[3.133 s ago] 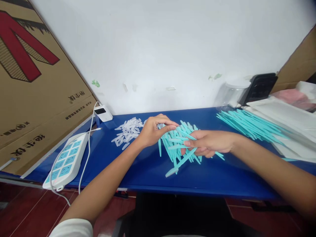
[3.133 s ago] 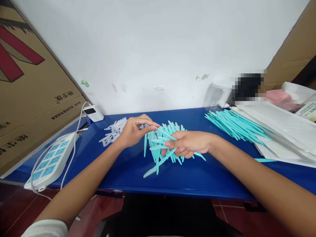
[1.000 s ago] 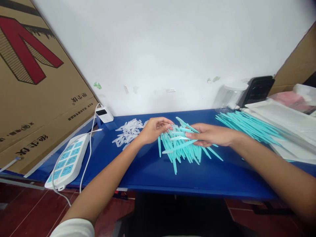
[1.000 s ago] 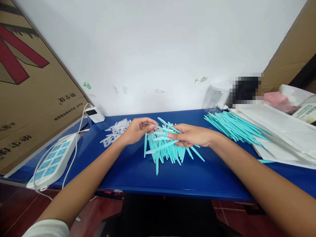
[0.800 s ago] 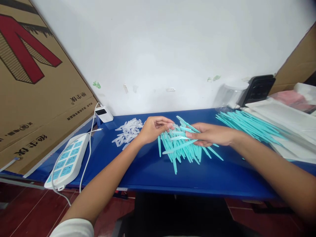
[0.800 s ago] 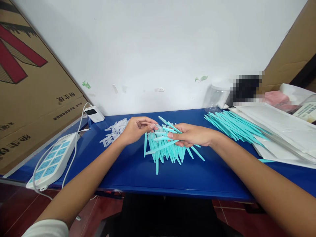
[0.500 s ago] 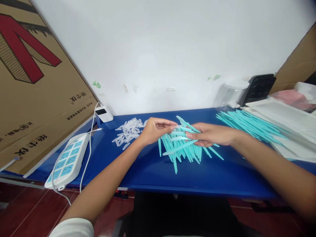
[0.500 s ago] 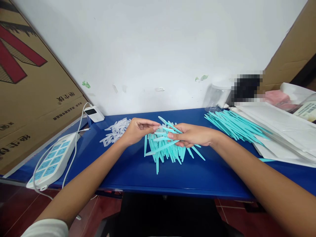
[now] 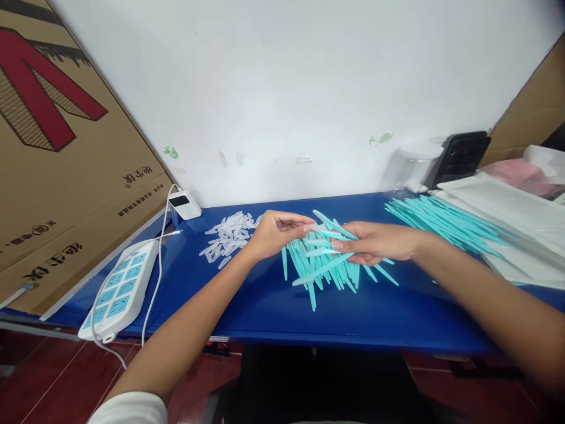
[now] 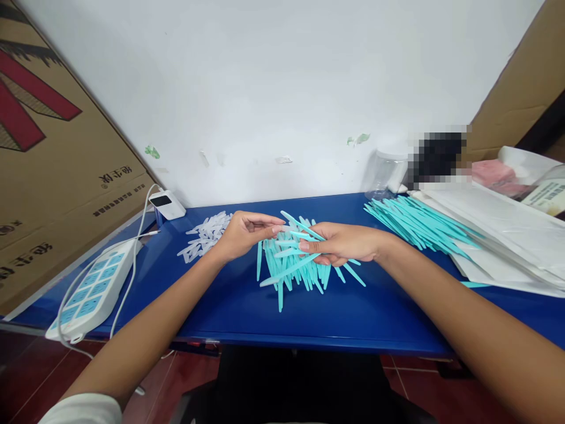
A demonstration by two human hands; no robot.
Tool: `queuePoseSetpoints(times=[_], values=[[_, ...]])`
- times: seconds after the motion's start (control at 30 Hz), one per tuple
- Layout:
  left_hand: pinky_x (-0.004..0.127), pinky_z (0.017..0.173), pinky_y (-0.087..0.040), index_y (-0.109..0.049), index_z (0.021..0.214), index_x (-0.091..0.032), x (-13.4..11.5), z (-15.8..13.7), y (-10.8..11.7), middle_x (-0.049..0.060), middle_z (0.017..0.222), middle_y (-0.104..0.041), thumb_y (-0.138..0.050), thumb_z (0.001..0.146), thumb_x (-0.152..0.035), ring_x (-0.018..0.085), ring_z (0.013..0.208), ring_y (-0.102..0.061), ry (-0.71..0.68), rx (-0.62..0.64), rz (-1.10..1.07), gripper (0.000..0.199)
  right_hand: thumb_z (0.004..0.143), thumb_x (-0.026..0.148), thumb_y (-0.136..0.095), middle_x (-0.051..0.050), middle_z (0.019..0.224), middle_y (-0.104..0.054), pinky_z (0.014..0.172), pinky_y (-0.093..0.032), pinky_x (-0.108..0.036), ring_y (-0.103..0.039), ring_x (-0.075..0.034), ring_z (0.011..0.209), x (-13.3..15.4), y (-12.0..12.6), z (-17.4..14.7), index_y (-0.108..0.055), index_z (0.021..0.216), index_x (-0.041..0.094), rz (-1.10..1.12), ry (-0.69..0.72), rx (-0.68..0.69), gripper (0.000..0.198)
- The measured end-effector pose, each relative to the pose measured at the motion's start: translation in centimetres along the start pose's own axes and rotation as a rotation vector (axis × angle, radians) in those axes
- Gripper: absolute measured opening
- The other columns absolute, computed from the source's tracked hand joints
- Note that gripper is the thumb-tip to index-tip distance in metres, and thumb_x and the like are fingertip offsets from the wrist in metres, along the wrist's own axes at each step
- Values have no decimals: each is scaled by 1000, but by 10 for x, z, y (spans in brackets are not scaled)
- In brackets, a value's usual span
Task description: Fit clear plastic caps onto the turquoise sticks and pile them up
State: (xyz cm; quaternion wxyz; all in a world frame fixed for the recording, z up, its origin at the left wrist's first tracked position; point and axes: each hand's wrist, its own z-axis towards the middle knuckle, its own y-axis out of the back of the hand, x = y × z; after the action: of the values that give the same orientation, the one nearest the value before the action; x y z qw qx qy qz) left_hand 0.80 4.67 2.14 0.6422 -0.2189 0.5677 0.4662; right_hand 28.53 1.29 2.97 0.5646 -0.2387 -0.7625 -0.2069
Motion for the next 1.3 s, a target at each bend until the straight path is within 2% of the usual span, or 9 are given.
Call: queuePoseSetpoints(times=[0.57, 0.9, 1.1, 1.3], values=[[34, 80, -66, -85, 107, -22, 0, 2, 2, 9, 101, -83, -84, 86, -36, 18, 82, -78, 6, 12, -68, 25, 98, 54, -70, 8, 64, -44, 43, -19, -20, -26, -6, 51, 3, -1, -1, -46, 88, 22, 22, -16, -7, 41], [35, 79, -65, -85, 106, -21, -5, -3, -8, 11, 102, -83, -84, 85, -41, 25, 94, -80, -23, 50, 88, 30, 96, 56, -72, 9, 63, -41, 43, -17, -19, -26, -6, 52, 2, -5, 0, -44, 92, 24, 8, -60, -10, 43], [35, 80, -65, -81, 102, -17, -7, -6, -14, 11, 94, -83, -84, 85, -41, 24, 89, -81, -3, 88, 30, 30, 97, 55, -72, 9, 63, -44, 43, -20, -19, -28, -6, 51, 6, -18, 3, -45, 97, 23, 22, -61, -15, 42], [39, 86, -64, -83, 101, -18, -1, -5, -14, 11, 96, -84, -86, 84, -39, 26, 93, -81, 50, 79, -44, 28, 98, 55, -70, 9, 64, -45, 42, -18, -18, -27, -6, 51, 3, -23, 6, -49, 105, 22, 47, -22, -32, 39]])
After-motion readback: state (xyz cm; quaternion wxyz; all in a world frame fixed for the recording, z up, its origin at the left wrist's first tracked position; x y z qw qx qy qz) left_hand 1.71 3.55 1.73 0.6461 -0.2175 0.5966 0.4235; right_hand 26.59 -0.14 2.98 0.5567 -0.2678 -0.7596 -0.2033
